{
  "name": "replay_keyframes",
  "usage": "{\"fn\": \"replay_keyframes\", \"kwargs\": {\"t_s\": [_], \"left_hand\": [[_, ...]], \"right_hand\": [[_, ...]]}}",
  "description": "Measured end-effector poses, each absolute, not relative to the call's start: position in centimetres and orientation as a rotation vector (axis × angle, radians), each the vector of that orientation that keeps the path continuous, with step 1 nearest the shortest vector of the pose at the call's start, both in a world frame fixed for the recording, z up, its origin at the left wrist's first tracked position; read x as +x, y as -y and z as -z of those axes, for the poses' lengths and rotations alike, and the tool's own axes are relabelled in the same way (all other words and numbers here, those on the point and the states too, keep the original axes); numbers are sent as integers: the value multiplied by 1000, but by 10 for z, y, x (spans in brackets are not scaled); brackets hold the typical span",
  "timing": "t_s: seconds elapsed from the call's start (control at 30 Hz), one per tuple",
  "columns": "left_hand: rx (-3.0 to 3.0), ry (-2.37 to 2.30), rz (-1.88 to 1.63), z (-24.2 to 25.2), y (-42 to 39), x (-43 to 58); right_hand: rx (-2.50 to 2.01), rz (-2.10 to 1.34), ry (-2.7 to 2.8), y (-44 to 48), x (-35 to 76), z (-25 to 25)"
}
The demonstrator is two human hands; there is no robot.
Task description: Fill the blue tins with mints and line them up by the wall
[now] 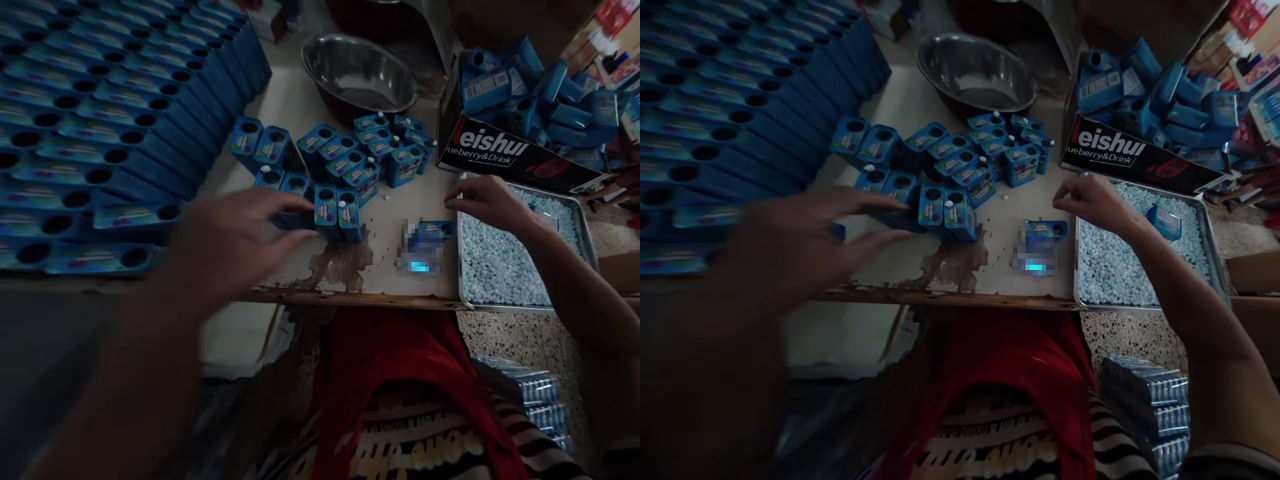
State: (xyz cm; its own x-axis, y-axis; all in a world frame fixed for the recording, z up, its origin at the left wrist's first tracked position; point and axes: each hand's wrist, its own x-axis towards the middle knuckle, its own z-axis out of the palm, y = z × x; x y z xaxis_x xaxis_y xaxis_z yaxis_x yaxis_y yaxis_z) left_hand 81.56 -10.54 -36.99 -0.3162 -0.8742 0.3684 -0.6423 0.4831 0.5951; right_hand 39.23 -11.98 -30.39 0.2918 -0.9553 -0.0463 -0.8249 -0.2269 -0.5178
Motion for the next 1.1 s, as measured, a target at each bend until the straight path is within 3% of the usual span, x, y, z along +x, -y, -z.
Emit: {"fn": "replay_keyframes", "kwargs": {"t_s": [0.23, 0.37, 0.47, 0.57, 0.67, 0.8, 0.93, 1.1], "left_hand": [[1141, 1763, 986, 434, 87, 642], [1217, 1766, 1053, 458, 96, 608], [1149, 1925, 951, 449, 106, 600], [861, 2230, 614, 421, 116, 588], [639, 2440, 312, 383, 117, 565], [454, 2628, 312, 346, 108, 535], [470, 2640, 377, 350, 107, 528], [803, 2315, 343, 391, 113, 549]], "right_hand": [[-1473, 940, -1708, 93, 335, 344], [-1479, 883, -1817, 69, 308, 365], [-1432, 1038, -1800, 49, 313, 384], [-989, 1276, -1564, 35, 341, 401], [-573, 1295, -1304, 34, 370, 414], [-435, 1412, -1153, 40, 384, 426], [-483, 1388, -1180, 40, 379, 435], [-413, 1381, -1146, 32, 373, 437]]}}
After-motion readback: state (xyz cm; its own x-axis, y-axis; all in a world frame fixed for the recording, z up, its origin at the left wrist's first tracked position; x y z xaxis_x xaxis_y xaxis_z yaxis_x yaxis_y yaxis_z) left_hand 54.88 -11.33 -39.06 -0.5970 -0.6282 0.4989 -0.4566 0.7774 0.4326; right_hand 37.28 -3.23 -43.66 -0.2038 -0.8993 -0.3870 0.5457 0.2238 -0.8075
